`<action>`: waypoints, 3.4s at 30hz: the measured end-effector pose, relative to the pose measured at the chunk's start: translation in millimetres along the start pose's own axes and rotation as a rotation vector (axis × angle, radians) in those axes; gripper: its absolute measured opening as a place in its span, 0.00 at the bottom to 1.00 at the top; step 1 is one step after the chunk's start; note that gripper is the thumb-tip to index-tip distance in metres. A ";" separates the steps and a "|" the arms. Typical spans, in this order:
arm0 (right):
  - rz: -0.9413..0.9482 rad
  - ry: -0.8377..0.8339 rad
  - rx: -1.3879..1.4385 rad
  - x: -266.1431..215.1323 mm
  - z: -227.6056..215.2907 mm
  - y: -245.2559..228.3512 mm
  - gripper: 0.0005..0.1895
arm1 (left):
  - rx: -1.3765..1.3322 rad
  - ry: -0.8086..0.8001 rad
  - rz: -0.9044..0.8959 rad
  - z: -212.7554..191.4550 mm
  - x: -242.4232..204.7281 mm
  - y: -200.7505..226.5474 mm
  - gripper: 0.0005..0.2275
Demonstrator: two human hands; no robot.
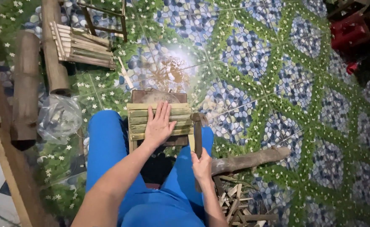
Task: The person assembles a small wooden stool by hammering nails into the seat slats. They hold the stool on their lap and use a hammer to secure the pieces together.
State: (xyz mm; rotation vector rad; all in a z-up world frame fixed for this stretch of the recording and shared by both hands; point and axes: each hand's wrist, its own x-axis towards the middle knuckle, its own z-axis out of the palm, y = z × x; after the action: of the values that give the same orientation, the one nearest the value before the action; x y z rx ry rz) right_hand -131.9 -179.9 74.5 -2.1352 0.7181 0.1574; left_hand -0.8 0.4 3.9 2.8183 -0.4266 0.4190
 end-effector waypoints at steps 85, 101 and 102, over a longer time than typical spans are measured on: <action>-0.027 -0.094 -0.237 -22.0 -10.8 61.9 0.11 | 0.035 -0.043 0.183 92.4 36.7 21.6 0.30; 0.022 -0.147 -0.164 -29.0 -20.3 44.6 0.09 | -0.239 0.038 0.219 80.6 46.3 23.1 0.18; 0.016 -0.146 -0.160 -27.8 -20.2 44.4 0.10 | -0.226 0.045 0.219 79.9 47.5 23.3 0.18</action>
State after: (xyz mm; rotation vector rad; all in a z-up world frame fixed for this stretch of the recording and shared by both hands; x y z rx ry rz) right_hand -181.8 -204.1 66.1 -2.2423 0.6557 0.3874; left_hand 54.5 -56.3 -50.0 2.5483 -0.7291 0.4457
